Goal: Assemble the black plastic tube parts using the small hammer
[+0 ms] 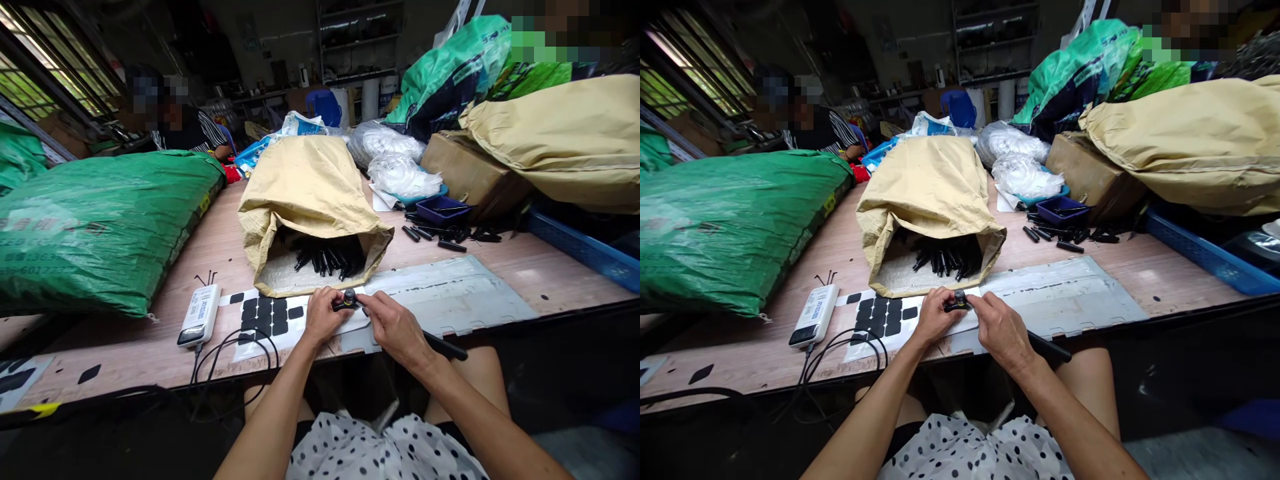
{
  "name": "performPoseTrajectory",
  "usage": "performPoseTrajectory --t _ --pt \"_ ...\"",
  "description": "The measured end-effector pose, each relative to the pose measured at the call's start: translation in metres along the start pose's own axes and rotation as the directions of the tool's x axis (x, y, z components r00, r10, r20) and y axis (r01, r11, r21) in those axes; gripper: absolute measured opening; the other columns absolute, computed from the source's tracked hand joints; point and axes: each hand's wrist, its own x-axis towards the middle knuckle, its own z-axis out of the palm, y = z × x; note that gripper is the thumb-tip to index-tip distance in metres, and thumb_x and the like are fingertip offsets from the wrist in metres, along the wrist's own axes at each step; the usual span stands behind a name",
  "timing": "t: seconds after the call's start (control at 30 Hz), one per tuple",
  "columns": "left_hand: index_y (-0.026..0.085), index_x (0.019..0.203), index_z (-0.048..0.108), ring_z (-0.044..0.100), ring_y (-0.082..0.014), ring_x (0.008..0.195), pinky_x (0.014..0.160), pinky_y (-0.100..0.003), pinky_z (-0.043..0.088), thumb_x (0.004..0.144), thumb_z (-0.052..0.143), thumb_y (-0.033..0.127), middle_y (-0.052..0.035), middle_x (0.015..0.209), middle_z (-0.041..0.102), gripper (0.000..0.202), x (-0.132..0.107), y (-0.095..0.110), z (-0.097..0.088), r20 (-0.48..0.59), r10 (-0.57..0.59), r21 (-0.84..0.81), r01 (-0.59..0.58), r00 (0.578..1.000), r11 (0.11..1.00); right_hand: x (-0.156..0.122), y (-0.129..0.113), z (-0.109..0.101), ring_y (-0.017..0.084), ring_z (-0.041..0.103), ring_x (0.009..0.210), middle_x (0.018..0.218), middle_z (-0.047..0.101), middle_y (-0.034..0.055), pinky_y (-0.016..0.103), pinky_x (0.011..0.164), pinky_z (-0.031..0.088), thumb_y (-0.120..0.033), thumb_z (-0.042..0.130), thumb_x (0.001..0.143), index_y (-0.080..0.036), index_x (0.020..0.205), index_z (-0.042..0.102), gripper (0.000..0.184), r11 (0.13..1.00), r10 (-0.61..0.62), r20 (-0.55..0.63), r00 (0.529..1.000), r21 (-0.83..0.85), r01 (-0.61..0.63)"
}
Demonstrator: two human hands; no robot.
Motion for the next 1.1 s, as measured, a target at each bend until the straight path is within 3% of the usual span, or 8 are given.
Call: performPoseTrajectory --t 0.1,0.3,0.43,0.6,0.7,0.87,1.1 --pt "0.024 0.082 0.066 0.055 -0.0209 0.09 0.082 -0.034 0.039 0.072 0.083 0.025 0.0015 0.087 0.066 0.02 0.001 -0.001 0.0 0.003 0.016 0.007 -0.016 1.0 1.0 0.005 -0.005 -0.002 0.018 0.064 0.094 0.099 0.066 0.0056 0.027 0.083 0.052 -0.012 0.041 0.097 -0.025 0.134 0.061 0.044 1.0 -0.016 -0.038 0.999 -0.011 0.015" --pt "0.024 0.08 0.067 0.055 -0.0211 0.089 0.081 -0.034 0.04 0.072 0.081 0.024 0.0012 0.085 0.065 0.016 0.0 -0.001 0.001 -0.015 0.003 0.011 -0.003 1.0 1.0 0.007 -0.007 -0.004 0.017 0.063 0.089 0.097 0.067 0.0043 0.024 0.077 0.049 -0.012 0.044 0.095 -0.027 0.127 0.065 0.042 0.995 0.023 0.028 0.999 -0.096 -0.02" --pt "0.025 0.082 0.07 0.056 -0.0204 0.09 0.082 -0.034 0.041 0.071 0.082 0.02 0.0021 0.085 0.067 0.017 0.0 0.001 0.001 -0.026 0.009 -0.035 -0.01 1.0 0.999 0.005 0.002 -0.01 0.017 0.064 0.09 0.1 0.068 0.0049 0.024 0.076 0.049 -0.016 0.043 0.097 -0.028 0.131 0.064 0.041 0.996 0.056 -0.08 0.995 -0.063 -0.061" --pt "0.024 0.082 0.07 0.057 -0.0207 0.09 0.081 -0.034 0.041 0.07 0.082 0.02 0.0017 0.084 0.067 0.018 0.0 0.002 0.0 -0.024 -0.002 -0.042 0.001 1.0 0.999 0.002 0.005 -0.011 0.016 0.064 0.087 0.098 0.068 0.0035 0.024 0.072 0.048 -0.013 0.043 0.096 -0.028 0.128 0.065 0.042 0.993 0.065 -0.024 0.998 -0.101 -0.067" --pt "0.024 0.083 0.07 0.057 -0.0208 0.09 0.082 -0.034 0.041 0.071 0.082 0.021 0.0012 0.085 0.067 0.018 -0.001 0.002 0.0 -0.017 0.009 -0.045 -0.009 1.0 0.999 0.003 0.011 -0.015 0.016 0.064 0.09 0.101 0.069 0.0031 0.025 0.074 0.047 -0.016 0.044 0.097 -0.028 0.129 0.065 0.04 0.989 0.091 -0.095 0.991 -0.109 -0.101" --pt "0.024 0.085 0.07 0.056 -0.0217 0.091 0.085 -0.036 0.042 0.072 0.08 0.02 0.0005 0.087 0.067 0.017 -0.003 0.002 -0.001 -0.015 0.022 -0.02 -0.022 1.0 1.0 0.002 0.047 -0.027 0.017 0.064 0.091 0.099 0.069 0.0022 0.027 0.074 0.046 -0.018 0.049 0.095 -0.027 0.123 0.068 0.035 0.964 0.104 -0.198 0.975 -0.221 -0.148" --pt "0.024 0.084 0.069 0.057 -0.0227 0.092 0.088 -0.038 0.043 0.071 0.076 0.016 0.0001 0.09 0.067 0.017 -0.003 0.004 -0.002 -0.007 0.01 -0.016 -0.011 1.0 1.0 0.006 0.104 -0.025 0.02 0.057 0.091 0.094 0.067 0.0046 0.031 0.079 0.042 -0.014 0.051 0.092 -0.024 0.113 0.072 0.031 0.93 0.044 -0.183 0.982 -0.353 -0.107"
